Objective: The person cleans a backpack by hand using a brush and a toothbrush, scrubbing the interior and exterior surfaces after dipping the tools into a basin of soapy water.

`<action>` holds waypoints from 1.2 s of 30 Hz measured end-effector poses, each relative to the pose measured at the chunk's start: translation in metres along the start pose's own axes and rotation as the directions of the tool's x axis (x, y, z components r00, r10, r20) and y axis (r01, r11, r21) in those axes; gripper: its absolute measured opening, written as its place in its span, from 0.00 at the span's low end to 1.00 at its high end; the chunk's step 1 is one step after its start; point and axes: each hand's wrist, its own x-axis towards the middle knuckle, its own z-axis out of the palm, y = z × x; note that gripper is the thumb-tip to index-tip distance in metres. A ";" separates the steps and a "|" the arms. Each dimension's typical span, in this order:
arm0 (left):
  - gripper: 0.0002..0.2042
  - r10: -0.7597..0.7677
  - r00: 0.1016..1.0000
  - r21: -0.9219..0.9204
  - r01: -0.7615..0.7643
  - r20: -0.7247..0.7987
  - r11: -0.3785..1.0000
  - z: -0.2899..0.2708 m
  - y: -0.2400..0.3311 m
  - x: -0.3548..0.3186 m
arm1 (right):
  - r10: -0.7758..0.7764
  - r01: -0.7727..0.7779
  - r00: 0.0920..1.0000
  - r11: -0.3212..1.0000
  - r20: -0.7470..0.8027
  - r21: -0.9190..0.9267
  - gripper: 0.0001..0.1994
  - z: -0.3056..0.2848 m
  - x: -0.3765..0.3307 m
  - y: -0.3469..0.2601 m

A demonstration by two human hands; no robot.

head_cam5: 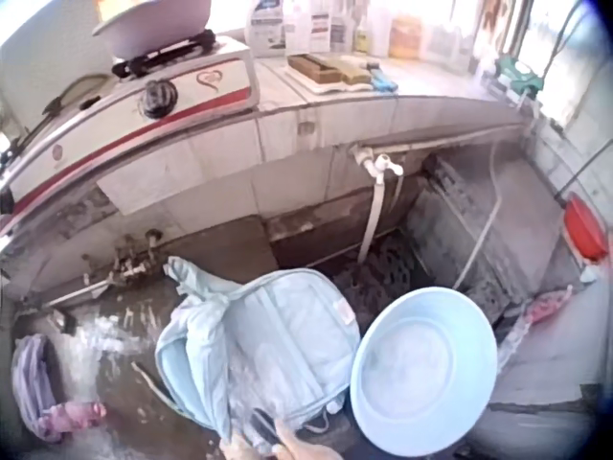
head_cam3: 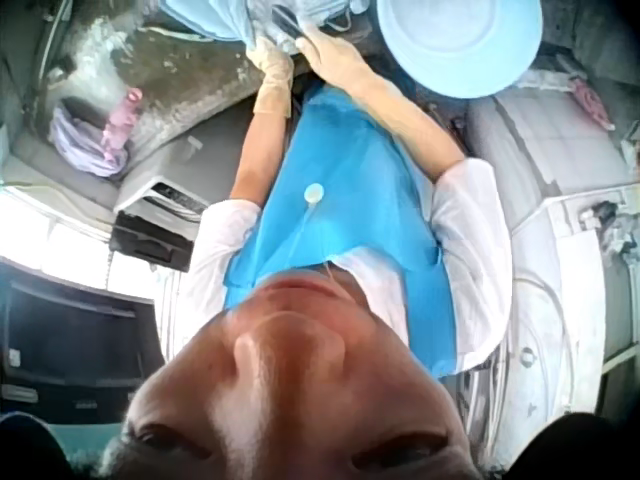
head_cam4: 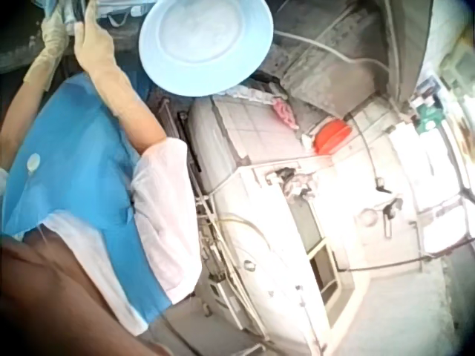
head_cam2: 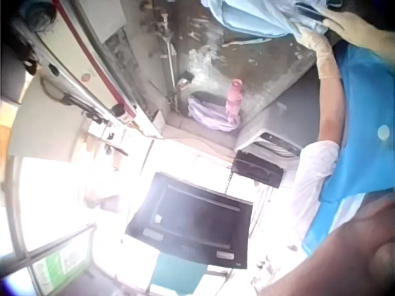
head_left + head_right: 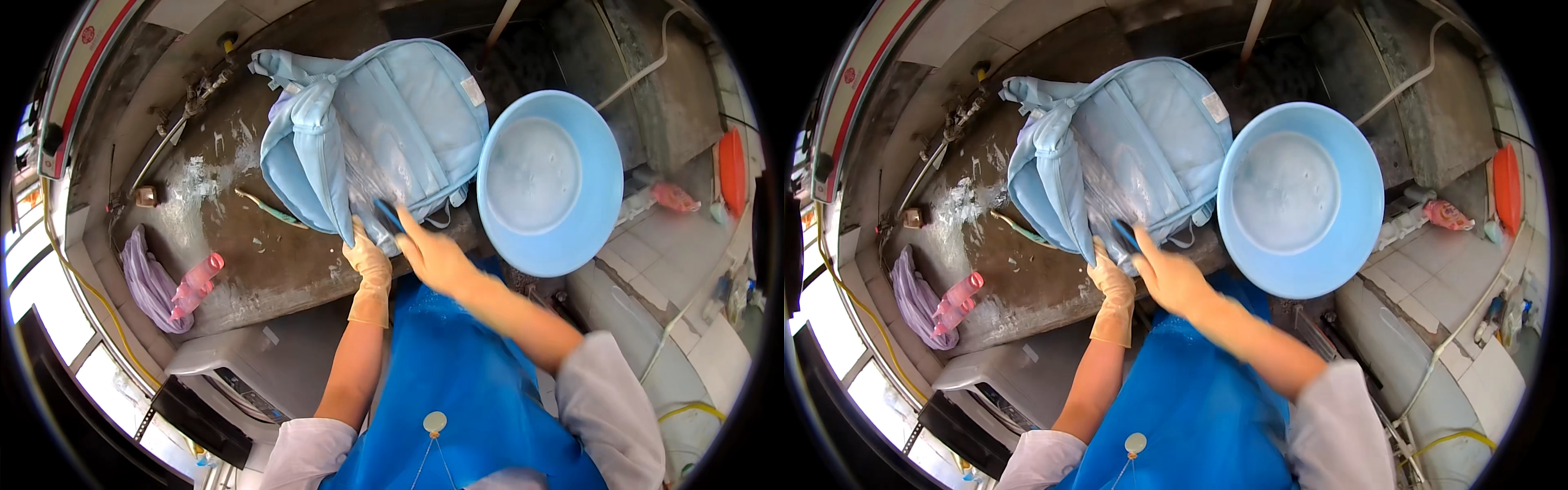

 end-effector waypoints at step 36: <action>0.16 0.052 0.995 0.020 -0.054 0.083 0.998 0.014 -0.013 -0.002 | -0.134 0.124 0.980 0.990 -0.148 -0.073 0.25 -0.019 0.071 -0.024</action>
